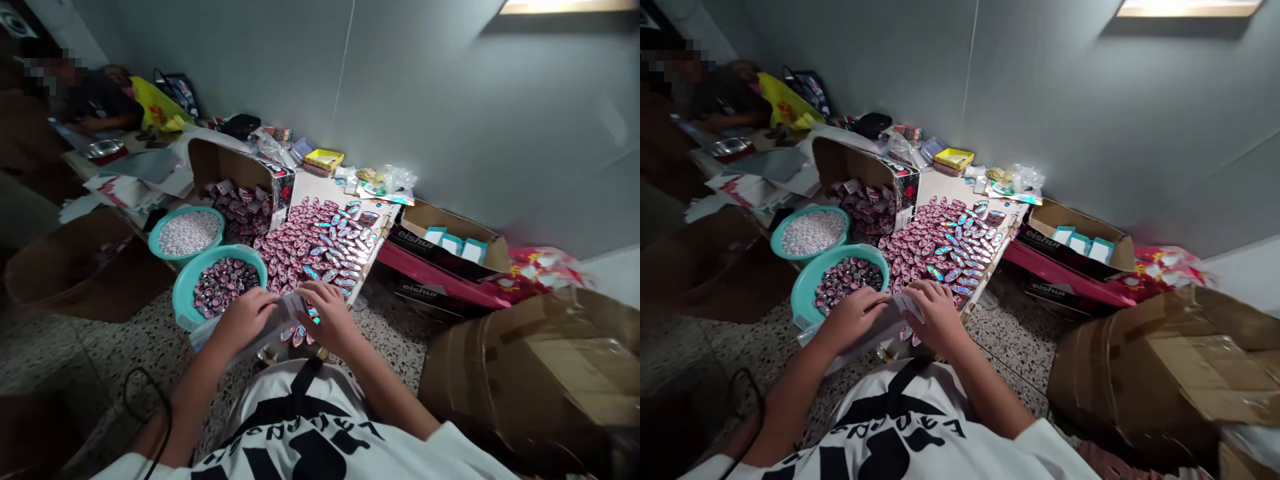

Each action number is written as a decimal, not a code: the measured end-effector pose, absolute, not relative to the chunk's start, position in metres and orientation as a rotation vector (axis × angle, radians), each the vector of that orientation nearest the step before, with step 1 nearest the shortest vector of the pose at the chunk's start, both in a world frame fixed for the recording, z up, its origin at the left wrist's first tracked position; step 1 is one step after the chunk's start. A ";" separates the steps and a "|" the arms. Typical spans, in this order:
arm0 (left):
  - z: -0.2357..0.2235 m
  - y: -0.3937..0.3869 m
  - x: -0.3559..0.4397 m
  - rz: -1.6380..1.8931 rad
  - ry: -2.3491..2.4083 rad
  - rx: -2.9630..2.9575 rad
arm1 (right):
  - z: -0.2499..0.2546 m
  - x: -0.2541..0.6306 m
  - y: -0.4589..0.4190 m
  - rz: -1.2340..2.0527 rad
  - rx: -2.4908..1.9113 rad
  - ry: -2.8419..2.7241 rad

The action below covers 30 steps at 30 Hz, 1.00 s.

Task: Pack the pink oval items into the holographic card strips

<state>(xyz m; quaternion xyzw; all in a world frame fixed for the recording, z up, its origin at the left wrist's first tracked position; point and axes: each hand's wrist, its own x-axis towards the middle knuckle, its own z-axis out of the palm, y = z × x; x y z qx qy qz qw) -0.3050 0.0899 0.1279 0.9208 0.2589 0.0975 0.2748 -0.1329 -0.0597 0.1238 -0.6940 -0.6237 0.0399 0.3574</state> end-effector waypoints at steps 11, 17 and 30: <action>0.124 0.048 -0.315 0.229 0.878 2.093 | 0.102 -0.123 -0.031 0.381 -1.459 -2.056; 0.111 0.040 -0.324 0.291 0.946 1.896 | 0.085 -0.124 -0.027 0.320 -1.308 -2.113; 0.114 0.062 -0.330 0.322 1.004 1.852 | 0.105 -0.139 -0.030 0.285 -1.395 -2.077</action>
